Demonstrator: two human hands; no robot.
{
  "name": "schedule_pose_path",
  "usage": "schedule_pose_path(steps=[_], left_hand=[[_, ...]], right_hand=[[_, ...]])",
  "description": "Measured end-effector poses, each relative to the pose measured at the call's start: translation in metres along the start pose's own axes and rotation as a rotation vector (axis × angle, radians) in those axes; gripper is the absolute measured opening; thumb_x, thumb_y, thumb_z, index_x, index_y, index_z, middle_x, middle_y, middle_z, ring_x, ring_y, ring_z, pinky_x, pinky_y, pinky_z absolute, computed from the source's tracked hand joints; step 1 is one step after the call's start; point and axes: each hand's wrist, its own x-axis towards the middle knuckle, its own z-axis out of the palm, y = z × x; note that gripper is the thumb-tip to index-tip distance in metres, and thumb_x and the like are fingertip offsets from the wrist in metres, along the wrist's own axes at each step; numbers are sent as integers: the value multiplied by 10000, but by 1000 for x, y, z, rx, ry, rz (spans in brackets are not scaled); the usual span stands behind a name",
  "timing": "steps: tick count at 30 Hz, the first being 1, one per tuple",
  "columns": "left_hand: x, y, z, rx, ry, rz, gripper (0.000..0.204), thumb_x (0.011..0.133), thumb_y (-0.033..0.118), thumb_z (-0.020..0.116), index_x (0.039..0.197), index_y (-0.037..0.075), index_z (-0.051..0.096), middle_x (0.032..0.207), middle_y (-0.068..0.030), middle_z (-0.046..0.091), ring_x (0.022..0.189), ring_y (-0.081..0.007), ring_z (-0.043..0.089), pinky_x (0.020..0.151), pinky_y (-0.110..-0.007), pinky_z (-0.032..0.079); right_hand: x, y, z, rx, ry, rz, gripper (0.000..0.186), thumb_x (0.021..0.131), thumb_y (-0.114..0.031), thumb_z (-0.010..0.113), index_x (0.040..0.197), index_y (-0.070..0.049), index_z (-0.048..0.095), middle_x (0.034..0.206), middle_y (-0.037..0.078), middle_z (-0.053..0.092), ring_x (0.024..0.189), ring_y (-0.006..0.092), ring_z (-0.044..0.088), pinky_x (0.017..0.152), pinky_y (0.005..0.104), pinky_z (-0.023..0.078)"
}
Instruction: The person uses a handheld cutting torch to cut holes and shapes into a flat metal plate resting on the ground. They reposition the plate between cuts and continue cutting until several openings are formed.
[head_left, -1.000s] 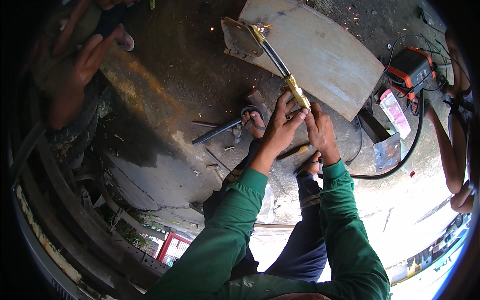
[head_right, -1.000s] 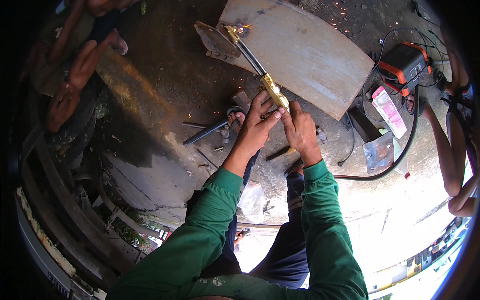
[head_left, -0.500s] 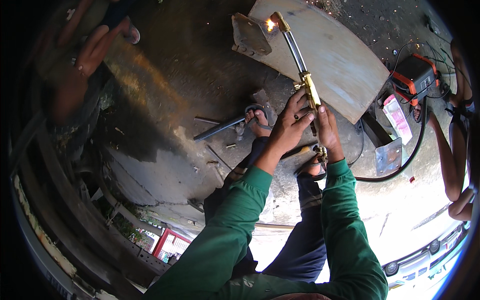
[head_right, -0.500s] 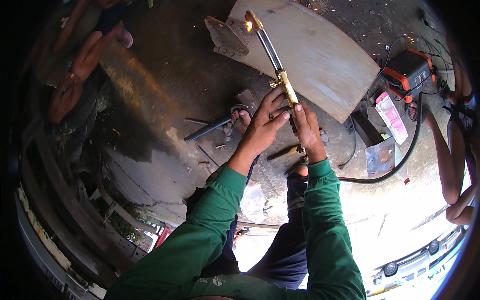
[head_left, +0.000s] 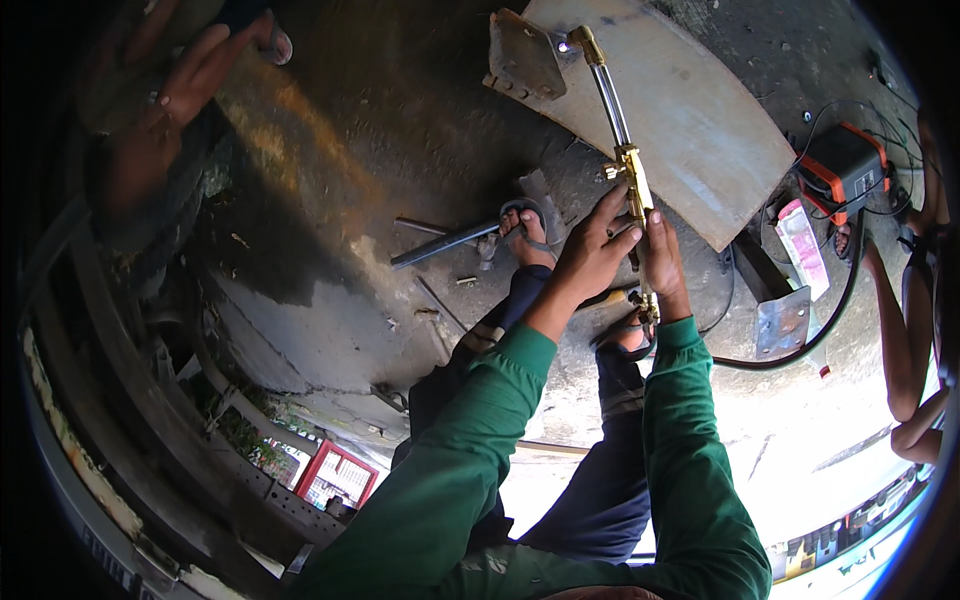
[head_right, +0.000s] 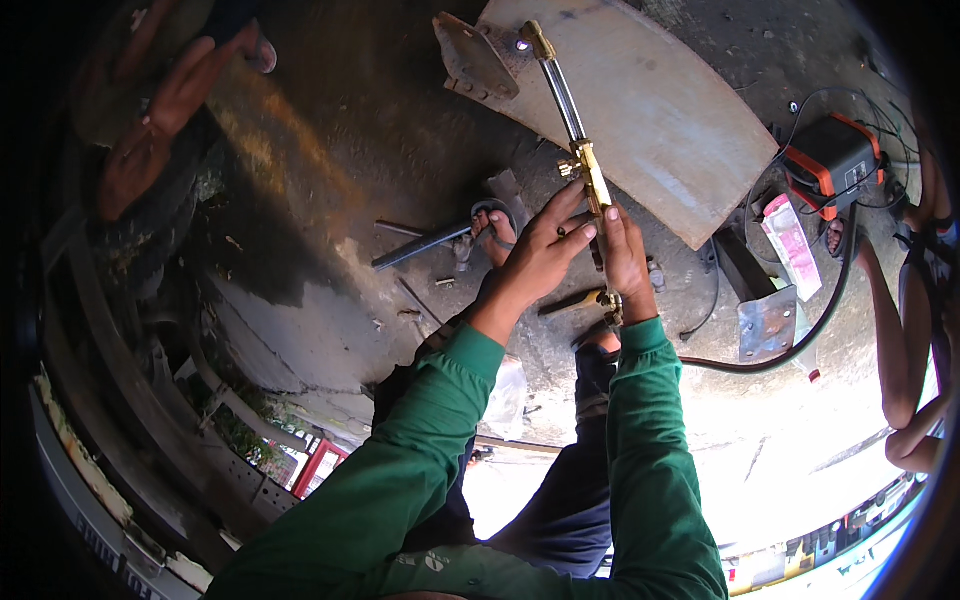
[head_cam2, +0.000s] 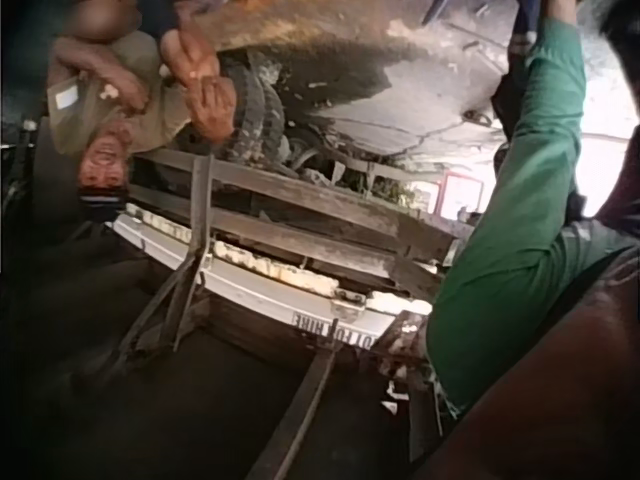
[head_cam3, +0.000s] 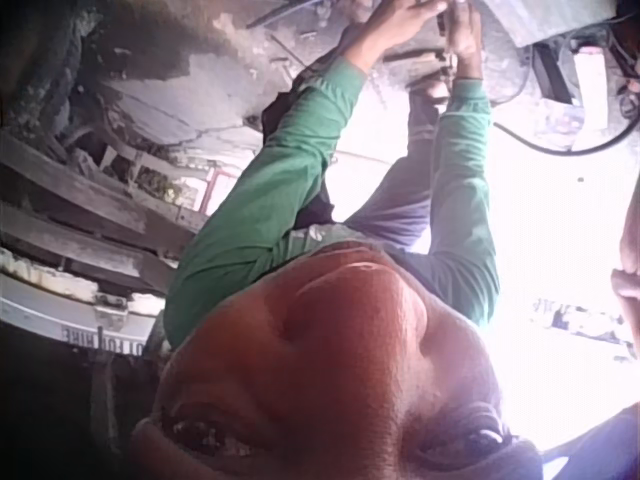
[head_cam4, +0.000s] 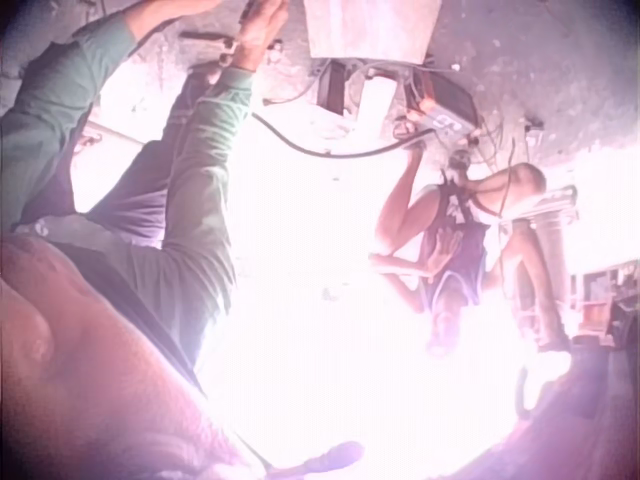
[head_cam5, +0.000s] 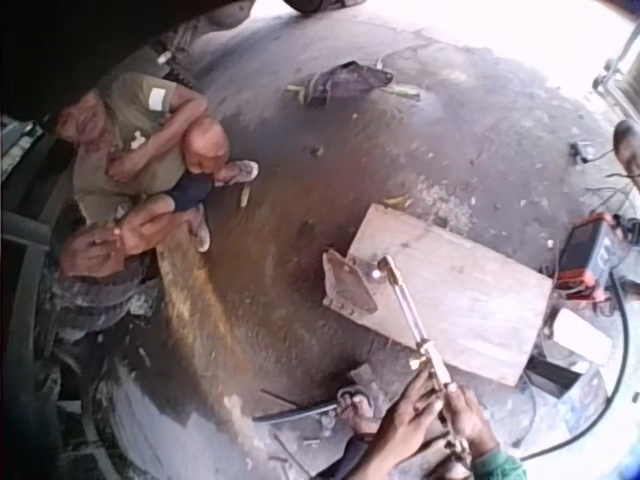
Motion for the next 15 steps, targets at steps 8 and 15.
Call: schedule_pose_path(steps=[8, 15], left_hand=[[0, -6, -2, 10, 9, -17, 690, 948, 3, 611, 1575, 94, 336, 1462, -177, 540, 1303, -299, 582, 1025, -383, 507], [-1, 0, -6, 10, -37, -73, 657, 992, 20, 566, 1588, 42, 291, 1496, -162, 474, 1369, -296, 499, 1075, -380, 474]], right_hand=[[10, 11, 4, 49, -6, -44, 538, 1075, -519, 392, 1098, -20, 594, 698, 17, 555, 521, 90, 484, 448, 255, 376], [9, 10, 8, 97, -5, -10, 548, 1076, -519, 382, 1100, -11, 586, 693, 27, 555, 518, 98, 492, 442, 257, 385]])
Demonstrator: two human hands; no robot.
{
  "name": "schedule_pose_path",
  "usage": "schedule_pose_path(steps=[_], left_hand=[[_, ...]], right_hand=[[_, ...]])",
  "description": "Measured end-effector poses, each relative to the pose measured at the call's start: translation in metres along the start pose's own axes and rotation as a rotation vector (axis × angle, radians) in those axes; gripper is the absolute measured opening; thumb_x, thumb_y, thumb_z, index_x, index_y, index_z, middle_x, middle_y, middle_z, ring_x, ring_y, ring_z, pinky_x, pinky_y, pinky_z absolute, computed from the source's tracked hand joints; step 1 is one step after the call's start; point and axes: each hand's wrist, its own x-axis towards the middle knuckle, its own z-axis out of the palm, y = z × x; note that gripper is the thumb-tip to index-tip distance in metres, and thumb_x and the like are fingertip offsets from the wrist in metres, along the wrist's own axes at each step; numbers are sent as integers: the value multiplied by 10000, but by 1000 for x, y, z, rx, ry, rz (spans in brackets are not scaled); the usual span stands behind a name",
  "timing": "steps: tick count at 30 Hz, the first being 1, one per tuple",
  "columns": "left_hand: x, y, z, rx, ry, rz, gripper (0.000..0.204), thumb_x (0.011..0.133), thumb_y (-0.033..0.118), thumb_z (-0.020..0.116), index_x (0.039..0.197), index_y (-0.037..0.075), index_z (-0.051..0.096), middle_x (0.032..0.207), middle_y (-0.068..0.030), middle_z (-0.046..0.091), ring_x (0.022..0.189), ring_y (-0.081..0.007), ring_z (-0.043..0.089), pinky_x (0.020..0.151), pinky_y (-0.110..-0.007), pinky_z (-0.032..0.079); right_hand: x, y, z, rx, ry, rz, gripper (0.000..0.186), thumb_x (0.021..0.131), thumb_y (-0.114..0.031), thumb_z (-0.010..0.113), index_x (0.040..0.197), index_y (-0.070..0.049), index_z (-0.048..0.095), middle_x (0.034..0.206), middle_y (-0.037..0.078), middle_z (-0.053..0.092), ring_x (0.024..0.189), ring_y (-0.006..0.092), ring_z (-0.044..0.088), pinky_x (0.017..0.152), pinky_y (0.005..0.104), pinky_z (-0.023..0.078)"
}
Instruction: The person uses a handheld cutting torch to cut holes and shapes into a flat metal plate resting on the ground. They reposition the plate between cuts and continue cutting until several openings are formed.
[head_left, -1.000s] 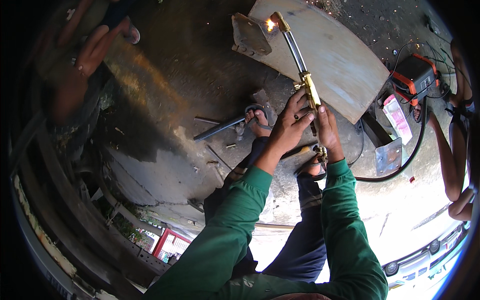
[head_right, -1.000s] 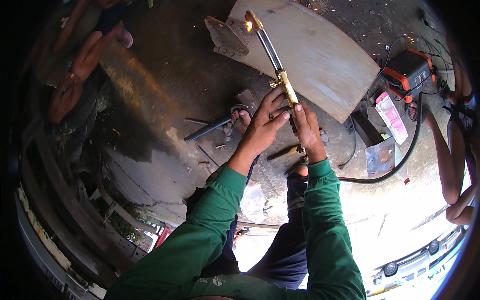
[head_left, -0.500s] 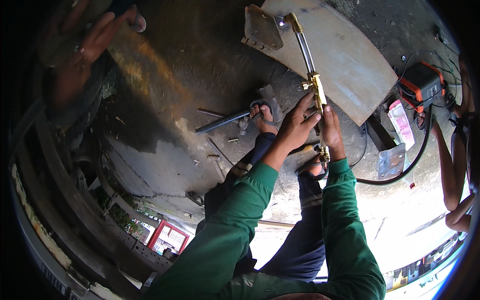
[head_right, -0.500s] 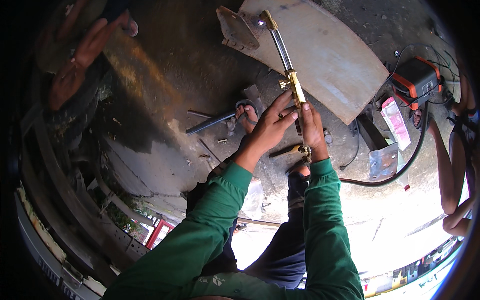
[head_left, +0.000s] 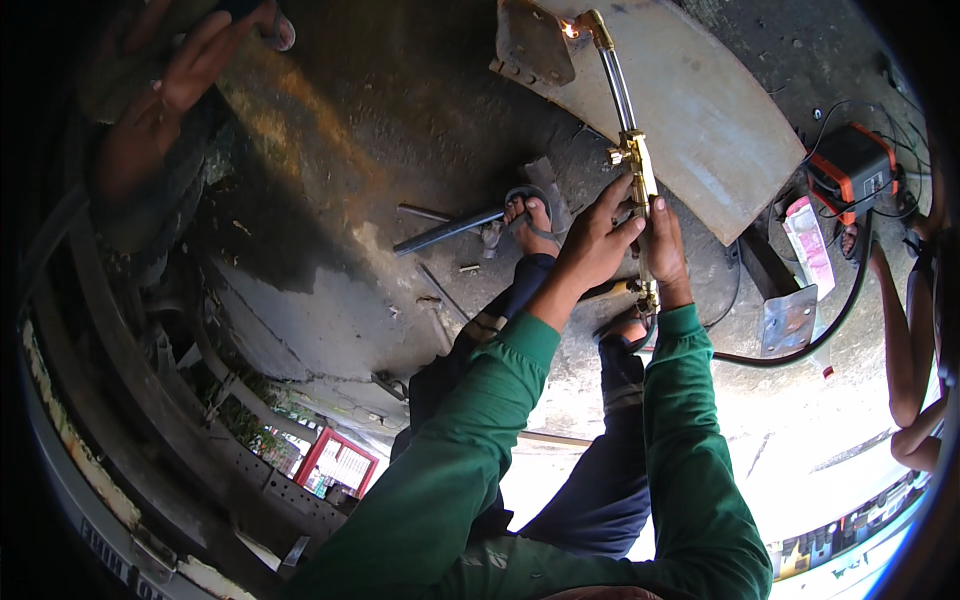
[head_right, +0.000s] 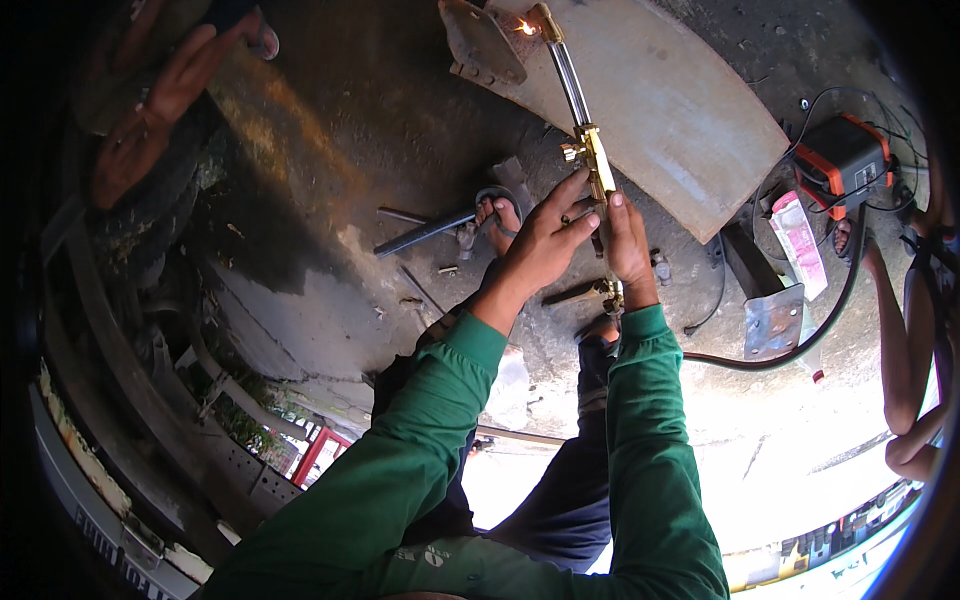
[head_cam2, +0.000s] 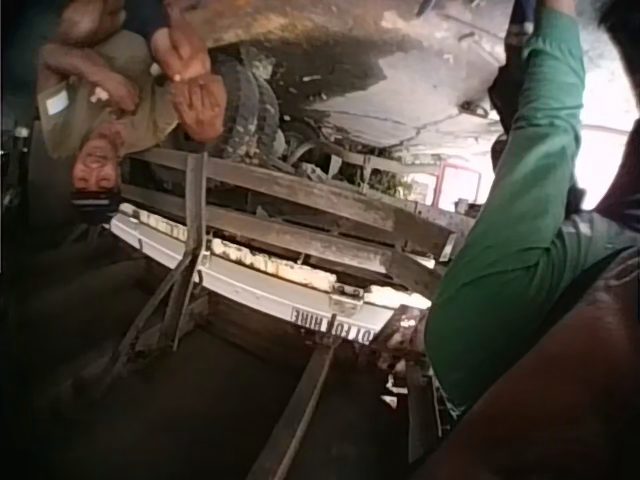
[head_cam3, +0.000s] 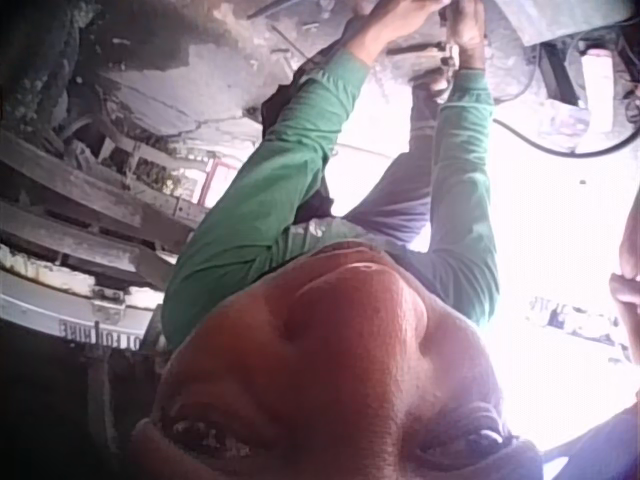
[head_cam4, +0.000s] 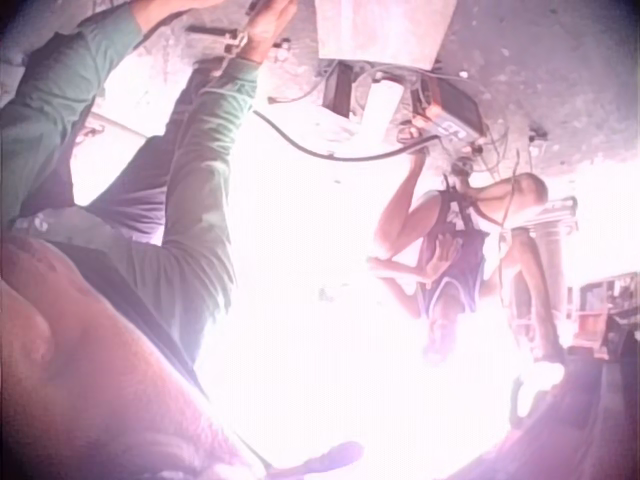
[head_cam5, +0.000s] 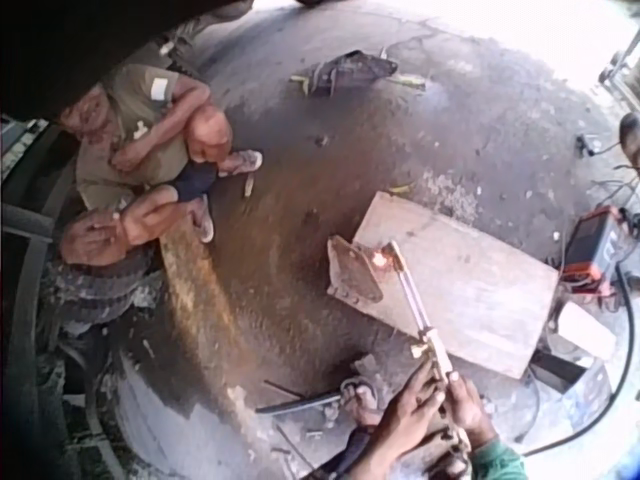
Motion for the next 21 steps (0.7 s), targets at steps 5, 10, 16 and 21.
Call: schedule_pose_path(steps=[5, 10, 16, 21], left_hand=[[1, -10, 2, 31, 66, 75, 678, 943, 23, 621, 1562, 92, 354, 1412, -198, 582, 1275, -330, 607, 976, -398, 534], [2, -14, 2, 31, 89, 99, 710, 943, -8, 608, 1579, 76, 305, 1469, -184, 542, 1312, -320, 579, 1053, -396, 490], [2, -14, 3, -51, 106, 70, 739, 949, -26, 598, 1580, 58, 222, 1518, -210, 490, 1332, -331, 558, 1089, -407, 467], [4, -20, 2, -51, 135, 69, 707, 954, -19, 592, 1544, 37, 207, 1514, -224, 495, 1301, -335, 582, 1057, -408, 492]], right_hand=[[0, 4, 0, 6, 2, 8, 561, 1073, -529, 378, 1085, -7, 584, 689, 38, 559, 518, 110, 501, 441, 265, 395], [0, 5, 3, 0, 15, -12, 577, 1063, -555, 384, 1036, -15, 585, 665, 41, 548, 513, 116, 502, 439, 268, 395], [0, 7, 3, 23, 6, -3, 598, 1058, -573, 376, 1004, -16, 588, 638, 47, 542, 500, 123, 497, 436, 273, 395], [-1, 9, 4, 33, -8, 20, 616, 1057, -580, 366, 991, -12, 595, 634, 52, 552, 496, 129, 496, 435, 276, 393]])
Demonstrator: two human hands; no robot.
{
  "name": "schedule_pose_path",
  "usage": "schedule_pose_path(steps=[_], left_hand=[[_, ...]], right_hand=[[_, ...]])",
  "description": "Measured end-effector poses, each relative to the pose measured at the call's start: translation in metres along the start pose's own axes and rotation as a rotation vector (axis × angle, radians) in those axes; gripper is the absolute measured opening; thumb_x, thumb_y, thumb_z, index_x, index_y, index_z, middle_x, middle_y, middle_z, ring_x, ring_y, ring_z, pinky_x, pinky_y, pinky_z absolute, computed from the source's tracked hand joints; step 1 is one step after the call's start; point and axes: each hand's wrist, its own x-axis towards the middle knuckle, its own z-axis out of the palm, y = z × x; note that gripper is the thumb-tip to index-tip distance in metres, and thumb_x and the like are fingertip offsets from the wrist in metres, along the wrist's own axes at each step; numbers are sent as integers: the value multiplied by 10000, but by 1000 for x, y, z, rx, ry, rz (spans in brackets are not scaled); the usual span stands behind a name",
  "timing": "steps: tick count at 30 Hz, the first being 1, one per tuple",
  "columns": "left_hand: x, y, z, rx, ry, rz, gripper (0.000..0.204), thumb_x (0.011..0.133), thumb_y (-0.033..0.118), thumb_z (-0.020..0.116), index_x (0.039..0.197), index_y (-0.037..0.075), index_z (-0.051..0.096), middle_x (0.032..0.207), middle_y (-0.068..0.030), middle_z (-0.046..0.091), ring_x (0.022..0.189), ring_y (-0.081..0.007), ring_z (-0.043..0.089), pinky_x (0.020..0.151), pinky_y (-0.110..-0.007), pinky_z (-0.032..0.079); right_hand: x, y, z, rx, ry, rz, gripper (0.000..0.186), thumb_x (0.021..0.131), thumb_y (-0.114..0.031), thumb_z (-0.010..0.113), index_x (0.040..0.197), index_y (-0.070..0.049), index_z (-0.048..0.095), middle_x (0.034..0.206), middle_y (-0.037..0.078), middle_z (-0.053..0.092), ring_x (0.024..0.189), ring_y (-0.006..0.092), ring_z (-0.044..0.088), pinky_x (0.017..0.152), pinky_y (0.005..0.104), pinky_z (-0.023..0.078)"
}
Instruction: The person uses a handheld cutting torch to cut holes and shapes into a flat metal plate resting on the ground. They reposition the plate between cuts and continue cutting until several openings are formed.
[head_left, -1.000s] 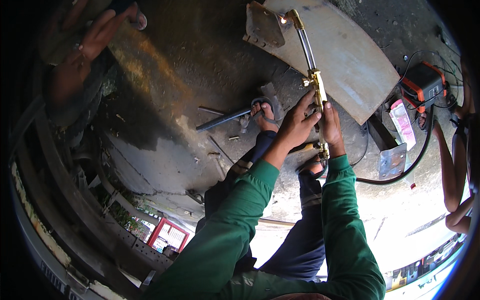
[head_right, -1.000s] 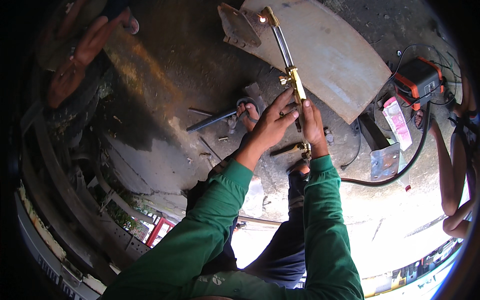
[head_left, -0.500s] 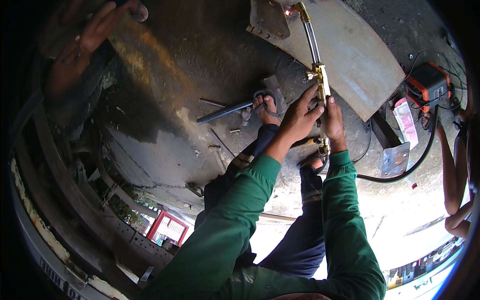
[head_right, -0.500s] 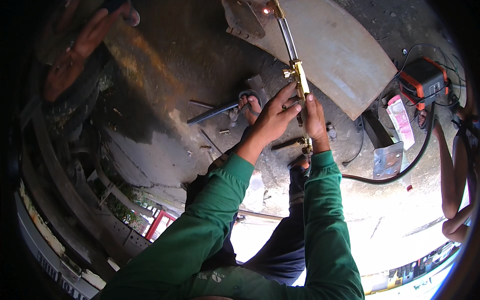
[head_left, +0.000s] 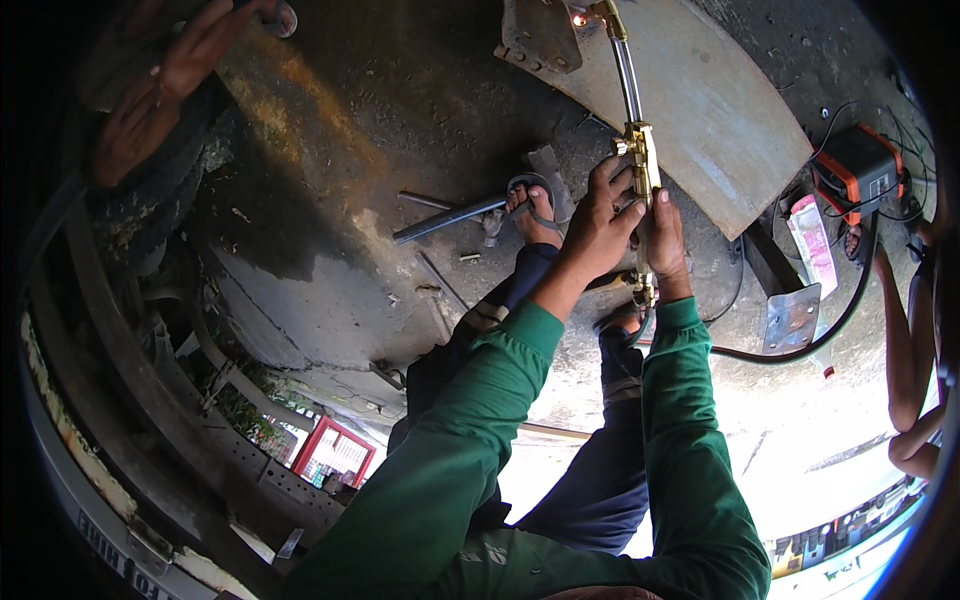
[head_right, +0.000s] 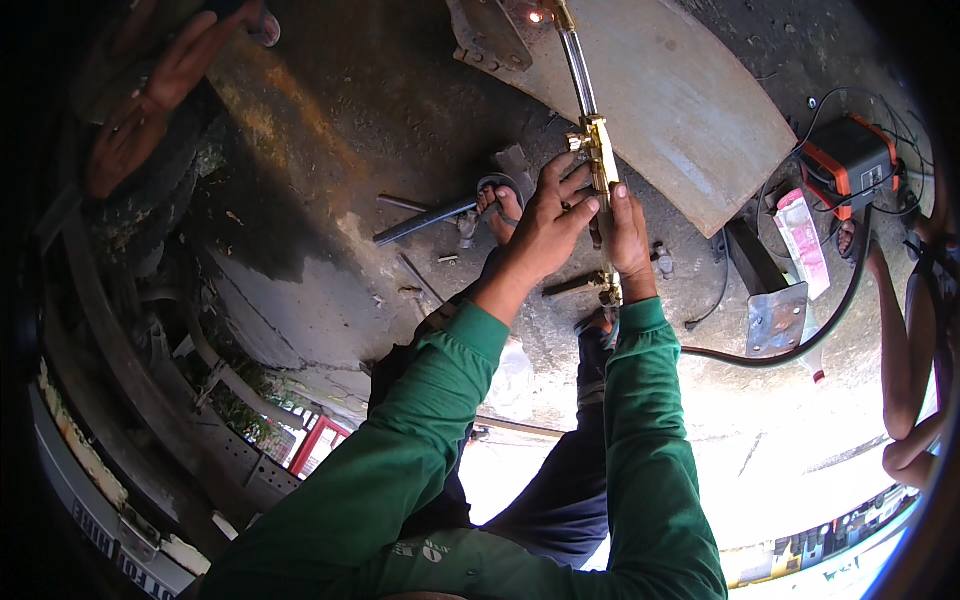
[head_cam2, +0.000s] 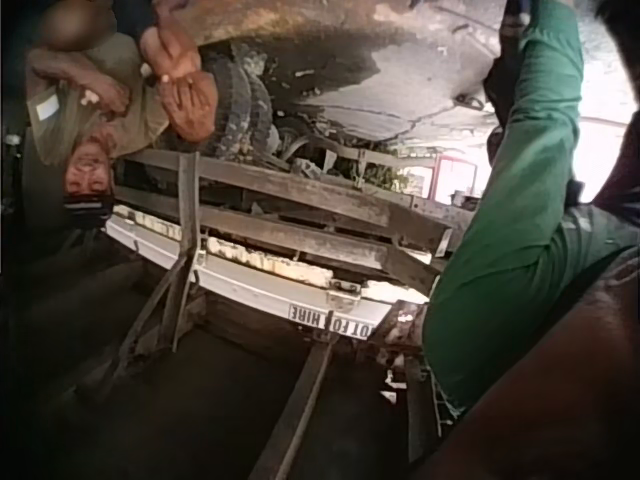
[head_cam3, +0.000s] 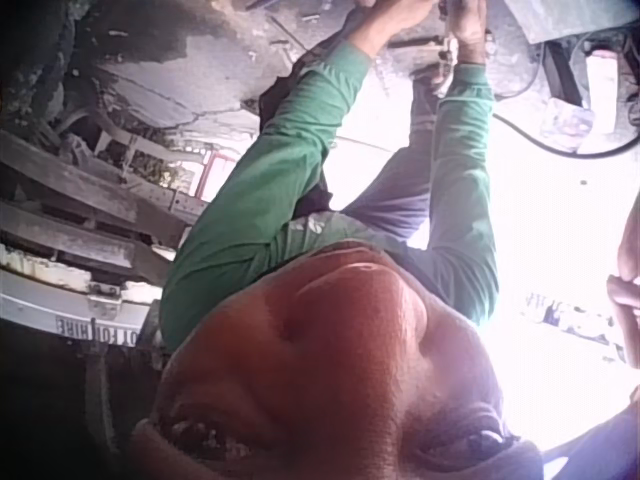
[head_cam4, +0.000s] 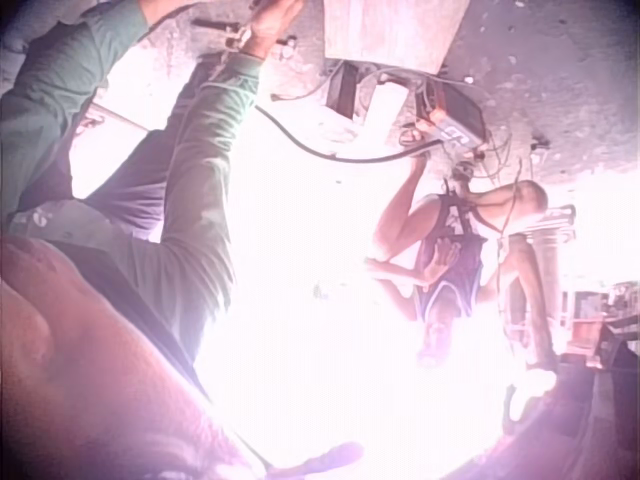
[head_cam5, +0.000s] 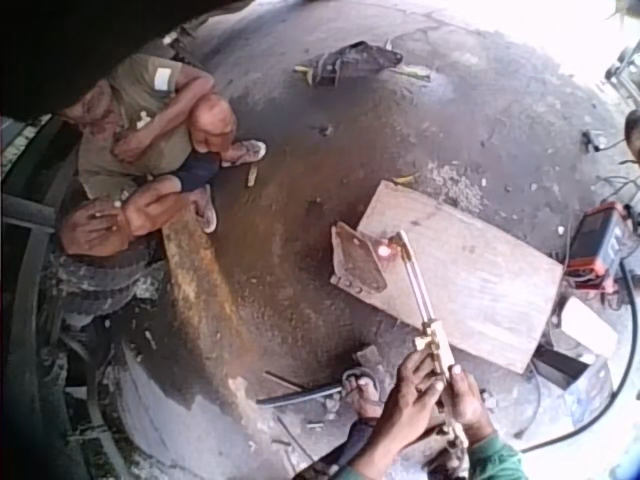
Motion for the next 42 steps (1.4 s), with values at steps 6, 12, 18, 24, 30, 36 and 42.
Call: schedule_pose_path(steps=[6, 12, 18, 24, 30, 36, 42], left_hand=[[-3, 10, 3, 11, 55, -92, 755, 991, -28, 555, 1596, 80, 117, 1537, -238, 454, 1280, -274, 564, 1031, -360, 496], [-3, 7, 0, 106, -5, 0, 882, 1000, -26, 550, 1639, 126, -37, 1553, -231, 446, 1271, -269, 570, 1032, -349, 487], [-3, 7, -2, 125, 15, -8, 914, 970, 43, 610, 1636, 104, -13, 1496, -194, 536, 1298, -346, 592, 1014, -403, 507], [-4, 9, -3, 104, -3, -56, 883, 993, 2, 571, 1640, 129, -16, 1536, -193, 483, 1270, -290, 583, 1022, -369, 497], [-4, 11, -4, 130, -20, -49, 865, 1005, -17, 547, 1643, 154, -12, 1560, -197, 448, 1265, -272, 574, 1023, -355, 494], [-4, 16, -4, 94, -17, -65, 854, 1005, -17, 546, 1641, 154, 3, 1562, -206, 443, 1283, -284, 569, 1030, -354, 488], [-4, 18, -2, 81, 16, -40, 885, 958, -2, 593, 1633, 105, 32, 1490, -205, 535, 1271, -334, 603, 982, -388, 522]], right_hand=[[-2, 0, 2, -25, 5, -5, 601, 1062, -559, 366, 1008, -11, 606, 642, 42, 550, 501, 122, 496, 439, 276, 392], [-3, -4, 6, -35, 2, -37, 583, 1066, -541, 375, 1046, -8, 613, 664, 32, 553, 506, 109, 493, 439, 272, 387], [-4, -2, 7, -32, 18, -23, 573, 1069, -535, 372, 1053, -16, 615, 669, 29, 553, 506, 108, 490, 440, 270, 387], [-2, 1, 6, -41, 16, -31, 568, 1070, -534, 372, 1057, -19, 612, 673, 28, 552, 513, 108, 496, 440, 271, 388], [-2, 0, 7, -50, 26, -36, 567, 1071, -537, 377, 1060, -18, 605, 672, 25, 547, 518, 104, 492, 438, 268, 378], [-2, -2, 6, -55, 22, -49, 565, 1069, -540, 385, 1071, -18, 600, 669, 17, 542, 512, 98, 475, 438, 265, 372], [-2, -2, 7, -48, 15, -34, 563, 1067, -543, 387, 1055, -21, 597, 658, 9, 530, 508, 93, 469, 435, 261, 366]])
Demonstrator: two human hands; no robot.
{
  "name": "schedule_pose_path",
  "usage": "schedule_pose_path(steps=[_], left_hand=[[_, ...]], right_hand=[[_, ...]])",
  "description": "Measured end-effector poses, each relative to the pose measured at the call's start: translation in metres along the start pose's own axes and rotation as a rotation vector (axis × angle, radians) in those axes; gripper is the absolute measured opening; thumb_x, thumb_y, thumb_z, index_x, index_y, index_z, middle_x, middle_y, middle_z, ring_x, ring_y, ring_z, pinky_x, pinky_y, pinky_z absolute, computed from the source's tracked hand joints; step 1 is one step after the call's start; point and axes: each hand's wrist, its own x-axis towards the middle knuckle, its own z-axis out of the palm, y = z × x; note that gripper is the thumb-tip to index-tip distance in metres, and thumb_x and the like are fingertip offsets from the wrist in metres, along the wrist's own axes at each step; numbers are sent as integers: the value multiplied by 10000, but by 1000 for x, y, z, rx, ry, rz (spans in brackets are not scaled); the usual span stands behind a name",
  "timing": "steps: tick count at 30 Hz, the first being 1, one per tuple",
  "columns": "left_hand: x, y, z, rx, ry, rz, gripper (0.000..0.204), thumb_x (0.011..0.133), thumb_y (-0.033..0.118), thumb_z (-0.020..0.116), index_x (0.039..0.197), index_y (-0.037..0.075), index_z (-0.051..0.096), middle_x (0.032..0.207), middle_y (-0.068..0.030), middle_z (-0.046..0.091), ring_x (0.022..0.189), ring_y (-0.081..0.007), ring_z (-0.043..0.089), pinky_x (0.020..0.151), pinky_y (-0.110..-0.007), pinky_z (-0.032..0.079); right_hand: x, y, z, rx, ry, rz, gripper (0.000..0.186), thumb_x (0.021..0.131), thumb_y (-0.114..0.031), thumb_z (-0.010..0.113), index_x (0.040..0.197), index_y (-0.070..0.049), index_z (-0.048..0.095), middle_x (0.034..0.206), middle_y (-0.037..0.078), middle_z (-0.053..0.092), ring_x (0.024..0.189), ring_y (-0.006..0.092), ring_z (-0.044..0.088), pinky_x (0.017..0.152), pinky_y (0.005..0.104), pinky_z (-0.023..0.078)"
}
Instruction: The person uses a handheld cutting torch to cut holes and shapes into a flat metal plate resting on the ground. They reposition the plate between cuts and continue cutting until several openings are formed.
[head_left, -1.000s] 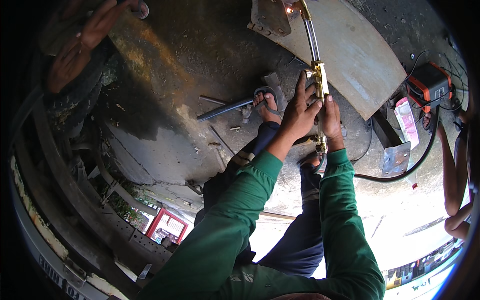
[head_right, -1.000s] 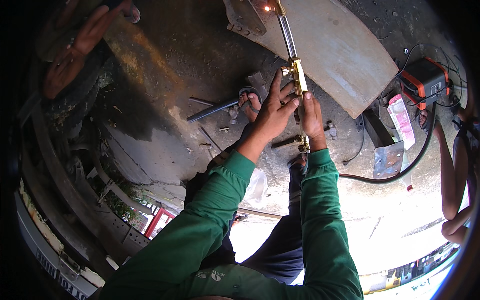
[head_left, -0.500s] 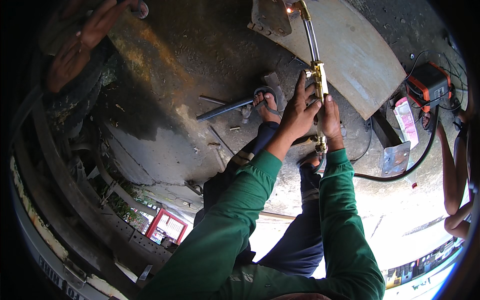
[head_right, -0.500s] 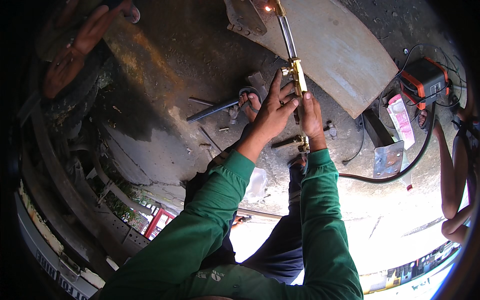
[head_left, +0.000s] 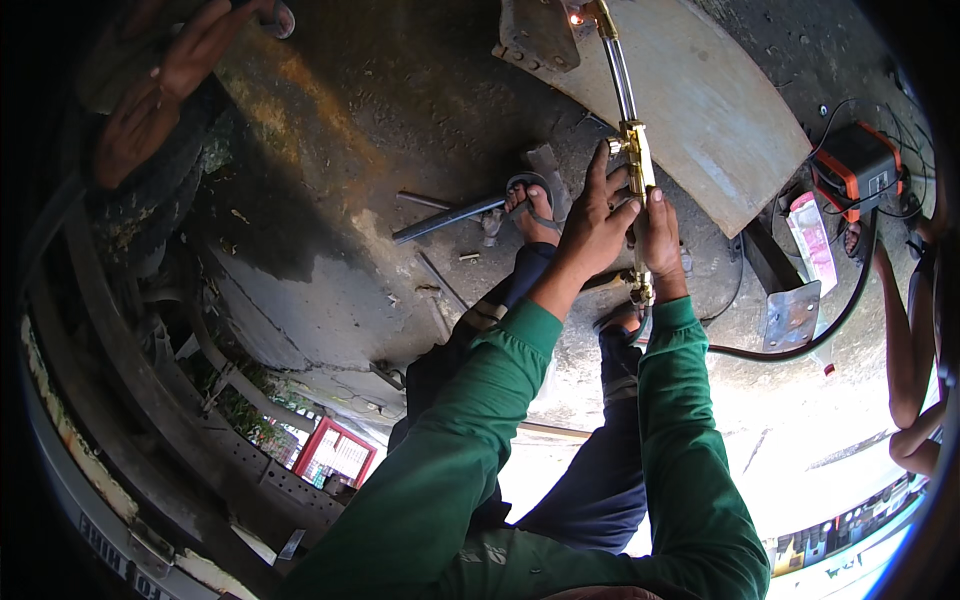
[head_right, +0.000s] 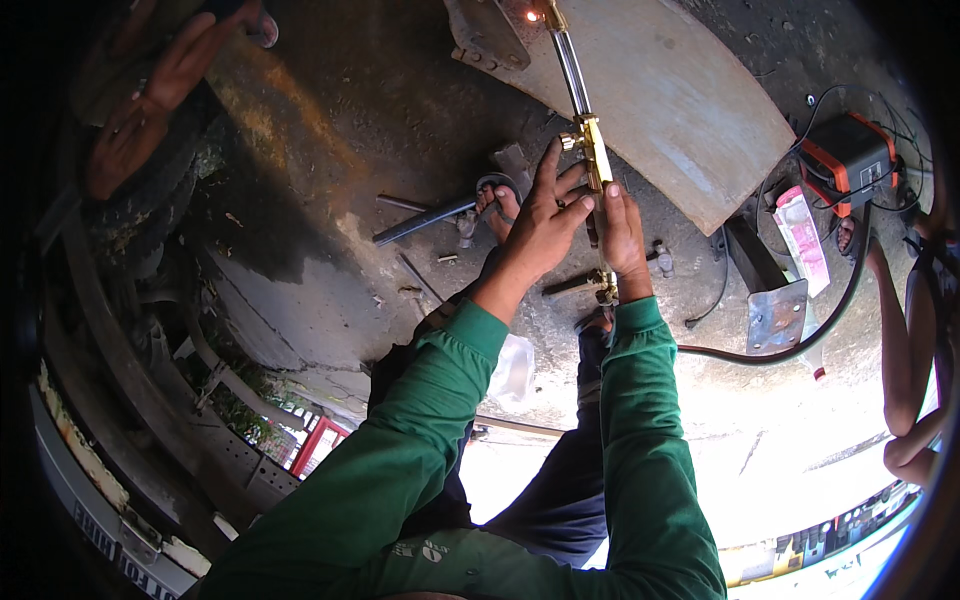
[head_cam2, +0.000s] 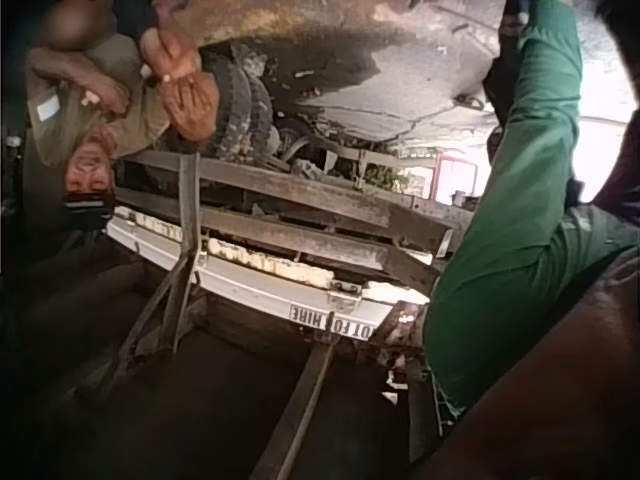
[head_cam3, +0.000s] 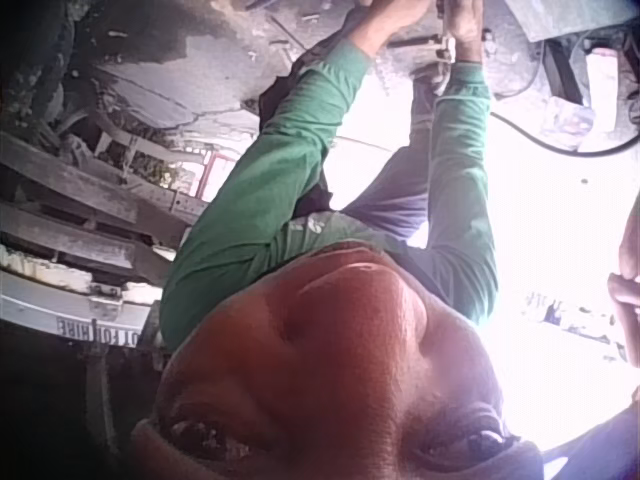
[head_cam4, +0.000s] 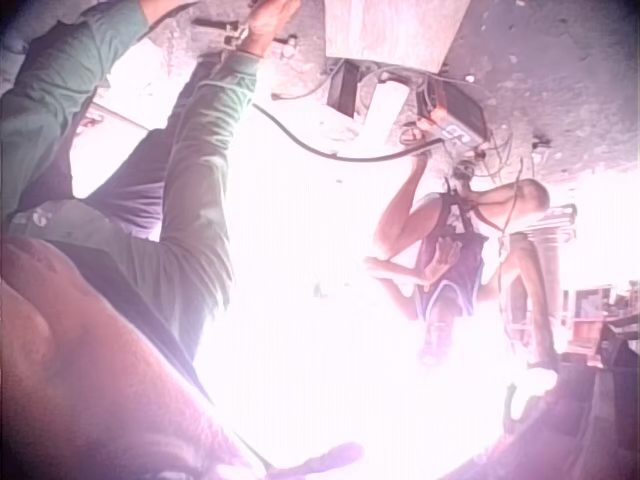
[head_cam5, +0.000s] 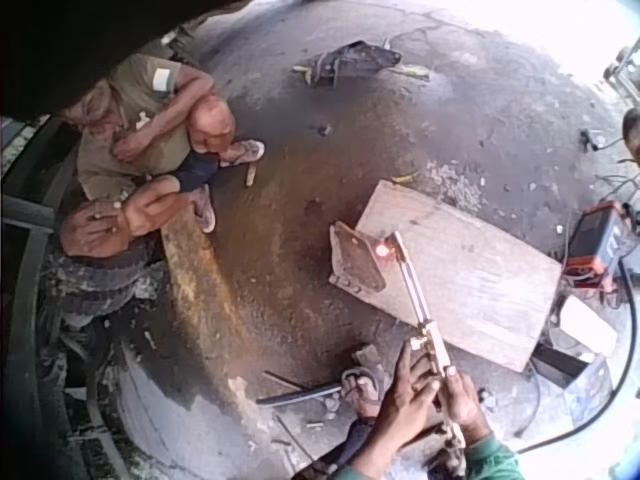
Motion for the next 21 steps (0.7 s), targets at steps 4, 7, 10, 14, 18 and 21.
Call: schedule_pose_path(steps=[4, 7, 10, 14, 18, 21], left_hand=[[0, 0, 1, 19, 2, 1, 882, 958, -4, 592, 1633, 101, 32, 1487, -209, 536, 1260, -337, 608, 1002, -394, 510], [0, -1, 1, 14, 4, 3, 883, 959, 0, 595, 1633, 98, 32, 1485, -210, 537, 1254, -338, 611, 1015, -398, 502], [0, -3, -1, 30, -17, -8, 864, 988, -1, 568, 1640, 159, 24, 1529, -222, 477, 1272, -305, 586, 1025, -371, 494], [0, -2, -1, 9, -25, -18, 854, 1001, -6, 551, 1643, 192, 24, 1551, -230, 447, 1283, -289, 573, 1030, -357, 489], [0, -1, -1, 11, -26, -17, 845, 998, -11, 549, 1641, 191, 39, 1546, -233, 451, 1289, -290, 568, 1035, -360, 485], [-1, 1, -2, 7, -27, -24, 839, 997, -13, 548, 1639, 192, 48, 1542, -231, 457, 1291, -288, 567, 1036, -362, 484]], right_hand=[[0, 2, -2, 7, -5, 6, 566, 1068, -544, 386, 1055, -21, 601, 653, 6, 524, 508, 94, 470, 435, 261, 367], [-1, 0, -1, 6, -9, 15, 566, 1070, -542, 383, 1061, -21, 602, 650, 7, 524, 508, 95, 471, 436, 262, 368], [-1, -1, 0, 3, -3, 23, 565, 1072, -540, 381, 1076, -21, 603, 647, 8, 524, 508, 97, 472, 437, 264, 370], [-2, 0, -2, -10, -7, 19, 567, 1073, -540, 379, 1097, -20, 602, 647, 10, 527, 508, 101, 472, 441, 270, 377], [-1, 2, -2, -18, -8, 3, 572, 1072, -541, 378, 1102, -15, 601, 654, 17, 540, 514, 103, 483, 447, 270, 385], [-1, 2, -2, -20, -8, 1, 571, 1072, -542, 378, 1097, -16, 600, 660, 22, 550, 519, 104, 493, 450, 268, 390]])
